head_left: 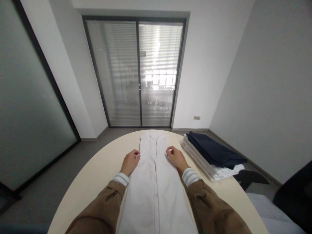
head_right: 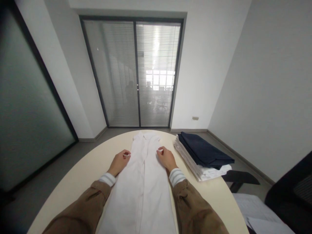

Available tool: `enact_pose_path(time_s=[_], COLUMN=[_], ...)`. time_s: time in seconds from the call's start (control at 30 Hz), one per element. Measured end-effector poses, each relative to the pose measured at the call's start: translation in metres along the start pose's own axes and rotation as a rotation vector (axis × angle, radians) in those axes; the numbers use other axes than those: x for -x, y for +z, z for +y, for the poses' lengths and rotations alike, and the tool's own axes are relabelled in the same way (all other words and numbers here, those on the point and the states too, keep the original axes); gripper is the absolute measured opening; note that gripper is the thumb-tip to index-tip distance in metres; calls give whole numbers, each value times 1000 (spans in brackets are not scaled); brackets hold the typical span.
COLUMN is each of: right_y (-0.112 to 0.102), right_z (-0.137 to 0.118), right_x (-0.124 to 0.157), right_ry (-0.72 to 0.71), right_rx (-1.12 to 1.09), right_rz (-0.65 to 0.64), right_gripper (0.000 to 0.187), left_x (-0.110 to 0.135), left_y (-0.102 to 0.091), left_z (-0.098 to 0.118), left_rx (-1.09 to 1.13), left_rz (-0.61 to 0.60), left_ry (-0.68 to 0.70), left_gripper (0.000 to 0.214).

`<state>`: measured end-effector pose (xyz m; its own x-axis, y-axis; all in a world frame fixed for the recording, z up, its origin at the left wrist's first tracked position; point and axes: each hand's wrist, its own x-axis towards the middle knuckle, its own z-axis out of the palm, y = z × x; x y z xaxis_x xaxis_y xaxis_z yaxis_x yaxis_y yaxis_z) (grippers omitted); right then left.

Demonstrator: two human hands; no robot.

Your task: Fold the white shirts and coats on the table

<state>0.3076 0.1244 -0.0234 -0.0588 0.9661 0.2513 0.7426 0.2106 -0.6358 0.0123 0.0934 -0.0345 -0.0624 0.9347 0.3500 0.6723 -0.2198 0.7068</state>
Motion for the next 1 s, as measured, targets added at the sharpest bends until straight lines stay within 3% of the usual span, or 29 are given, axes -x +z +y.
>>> enact_pose_path(time_s=[0.2, 0.33, 0.5, 0.63, 0.77, 0.93, 1.0], right_y=[1, 11, 29, 32, 14, -25, -40], right_z=[5, 7, 3, -3, -20, -56, -68], right_x=[-38, -72, -101, -103, -93, -74, -67], right_ry=[208, 254, 262, 249, 183, -51, -178], right_rx=[48, 18, -144, -362, -557, -854, -910], right_rz=[12, 14, 36, 16, -27, -110, -134], right_gripper=[51, 48, 26, 39, 51, 65, 59], left_x=[-21, -27, -29, -26, -22, -20, -21], left_y=[6, 9, 10, 7, 0, -8, -8], left_z=[-13, -20, -20, -10, 4, 14, 16], left_rx=[69, 96, 142, 313, 567, 635, 645], left_rz=[-4, -62, -103, -157, -251, -167, -122], left_ry=[-115, -106, -88, -123, -286, -230, -205], left_gripper=[43, 40, 34, 31, 32, 21, 24])
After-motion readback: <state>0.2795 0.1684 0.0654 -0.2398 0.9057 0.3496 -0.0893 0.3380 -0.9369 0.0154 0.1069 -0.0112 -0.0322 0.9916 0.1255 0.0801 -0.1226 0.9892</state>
